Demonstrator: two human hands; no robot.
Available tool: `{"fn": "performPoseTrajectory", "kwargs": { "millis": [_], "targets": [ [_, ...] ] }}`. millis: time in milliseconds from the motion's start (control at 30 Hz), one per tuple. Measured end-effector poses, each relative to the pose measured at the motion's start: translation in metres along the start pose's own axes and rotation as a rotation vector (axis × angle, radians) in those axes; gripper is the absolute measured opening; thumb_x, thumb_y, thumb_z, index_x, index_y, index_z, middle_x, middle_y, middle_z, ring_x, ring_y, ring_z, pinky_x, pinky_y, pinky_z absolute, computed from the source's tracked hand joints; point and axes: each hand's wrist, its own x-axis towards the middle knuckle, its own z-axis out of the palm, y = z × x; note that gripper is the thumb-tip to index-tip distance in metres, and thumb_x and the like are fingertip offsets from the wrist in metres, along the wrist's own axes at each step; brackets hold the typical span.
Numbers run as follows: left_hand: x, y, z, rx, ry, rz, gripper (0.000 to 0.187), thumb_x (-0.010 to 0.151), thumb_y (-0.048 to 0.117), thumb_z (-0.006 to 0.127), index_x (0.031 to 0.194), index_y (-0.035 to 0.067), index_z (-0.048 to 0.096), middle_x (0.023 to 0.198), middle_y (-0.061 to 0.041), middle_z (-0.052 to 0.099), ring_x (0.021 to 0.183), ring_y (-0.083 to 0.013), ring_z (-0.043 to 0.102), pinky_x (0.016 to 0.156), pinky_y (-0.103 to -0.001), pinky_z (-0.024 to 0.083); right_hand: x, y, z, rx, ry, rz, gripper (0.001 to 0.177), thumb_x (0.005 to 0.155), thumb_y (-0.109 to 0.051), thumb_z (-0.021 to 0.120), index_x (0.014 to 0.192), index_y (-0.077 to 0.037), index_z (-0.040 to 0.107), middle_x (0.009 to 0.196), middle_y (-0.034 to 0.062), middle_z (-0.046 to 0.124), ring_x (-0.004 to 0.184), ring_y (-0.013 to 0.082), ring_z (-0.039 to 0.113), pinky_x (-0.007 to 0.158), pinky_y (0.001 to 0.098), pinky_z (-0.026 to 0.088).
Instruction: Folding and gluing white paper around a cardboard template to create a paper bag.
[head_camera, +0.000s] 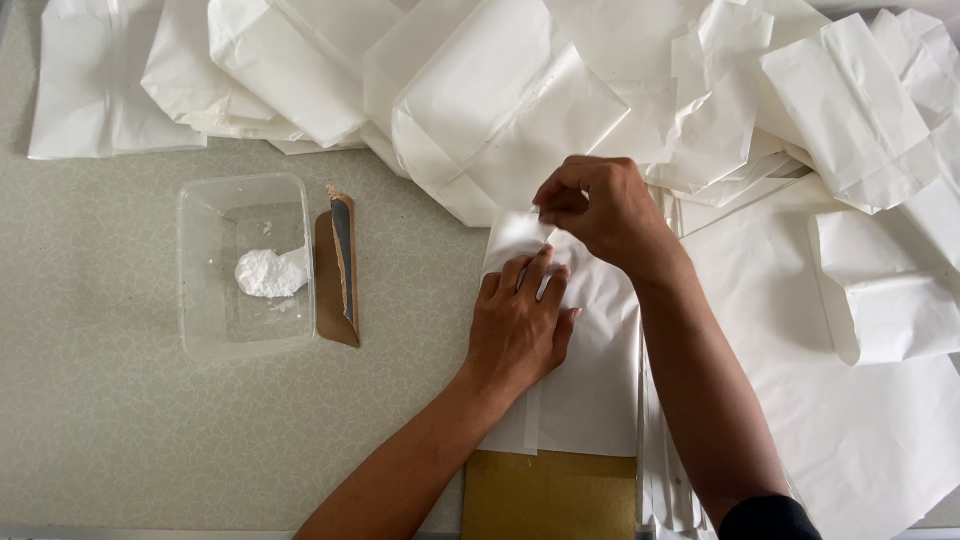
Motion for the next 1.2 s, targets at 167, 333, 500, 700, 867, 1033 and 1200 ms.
{"fn": "performPoseTrajectory", "kwargs": {
  "millis": [167, 333, 500, 700, 867, 1033, 1200],
  "targets": [
    [0.0, -0.001, 0.0, 0.015, 0.0, 0.005, 0.043, 0.086, 0.034, 0.069, 0.12, 0.008, 0.07, 0.125, -0.017, 0.065, 0.115, -0.0336, 0.061, 0.081, -0.042, 0.048, -0.002, 0.015, 0.007, -0.085, -0.048, 0.023, 0.02, 0.071, 0.001, 0.085, 0.088, -0.005, 0.077, 0.077, 0.0096, 0.073, 0.077, 0.031, 0.072, 0.071, 0.0419, 0.056],
    [-0.002, -0.001, 0.002, 0.002, -0.025, -0.007, 0.041, 0.089, 0.034, 0.065, 0.121, 0.008, 0.07, 0.127, -0.018, 0.065, 0.117, -0.0341, 0.061, 0.083, -0.043, 0.048, -0.004, -0.011, -0.017, -0.056, -0.028, 0.041, 0.009, 0.086, -0.002, 0.078, 0.095, 0.0, 0.077, 0.081, 0.0135, 0.074, 0.078, 0.0296, 0.072, 0.073, 0.0406, 0.055],
    [-0.001, -0.001, 0.003, -0.008, -0.082, -0.024, 0.041, 0.092, 0.034, 0.061, 0.123, 0.009, 0.069, 0.129, -0.018, 0.064, 0.121, -0.0343, 0.059, 0.085, -0.043, 0.047, -0.004, -0.012, -0.018, -0.209, -0.004, -0.036, 0.012, 0.085, -0.001, 0.077, 0.091, -0.012, 0.078, 0.085, 0.0035, 0.077, 0.087, 0.0295, 0.072, 0.08, 0.0423, 0.054],
    [0.002, 0.0, -0.005, -0.038, -0.158, -0.054, 0.042, 0.097, 0.036, 0.054, 0.128, 0.009, 0.067, 0.131, -0.018, 0.062, 0.123, -0.0349, 0.058, 0.089, -0.043, 0.047, -0.004, -0.026, -0.022, -0.375, -0.119, -0.032, 0.011, 0.088, -0.007, 0.07, 0.091, -0.015, 0.075, 0.083, 0.0042, 0.077, 0.088, 0.0316, 0.072, 0.083, 0.0488, 0.055],
    [-0.002, -0.001, 0.006, -0.038, -0.152, -0.066, 0.044, 0.094, 0.036, 0.057, 0.127, 0.009, 0.066, 0.129, -0.018, 0.06, 0.122, -0.0363, 0.058, 0.087, -0.045, 0.048, -0.014, -0.062, -0.03, -0.16, 0.074, -0.114, 0.015, 0.098, 0.001, 0.058, 0.111, -0.005, 0.061, 0.09, 0.0083, 0.074, 0.075, 0.0288, 0.07, 0.072, 0.0436, 0.058],
    [0.0, 0.001, 0.001, -0.066, 0.022, -0.047, 0.036, 0.086, 0.03, 0.069, 0.114, 0.006, 0.065, 0.124, -0.018, 0.061, 0.112, -0.0357, 0.058, 0.083, -0.048, 0.048, -0.017, -0.103, -0.011, -0.091, 0.195, -0.398, 0.021, 0.098, -0.001, 0.075, 0.115, 0.007, 0.066, 0.102, 0.0152, 0.077, 0.086, 0.0237, 0.078, 0.071, 0.0312, 0.064],
    [0.012, 0.006, -0.014, 0.104, -0.04, -0.083, 0.051, 0.081, 0.017, 0.064, 0.129, 0.003, 0.054, 0.12, -0.017, 0.059, 0.108, -0.0387, 0.053, 0.085, -0.045, 0.044, -0.019, -0.1, 0.031, -0.07, 0.102, -0.477, 0.02, 0.087, 0.008, 0.076, 0.096, -0.009, 0.076, 0.11, 0.0091, 0.064, 0.086, 0.0209, 0.07, 0.063, 0.0312, 0.058]
  ]
}}
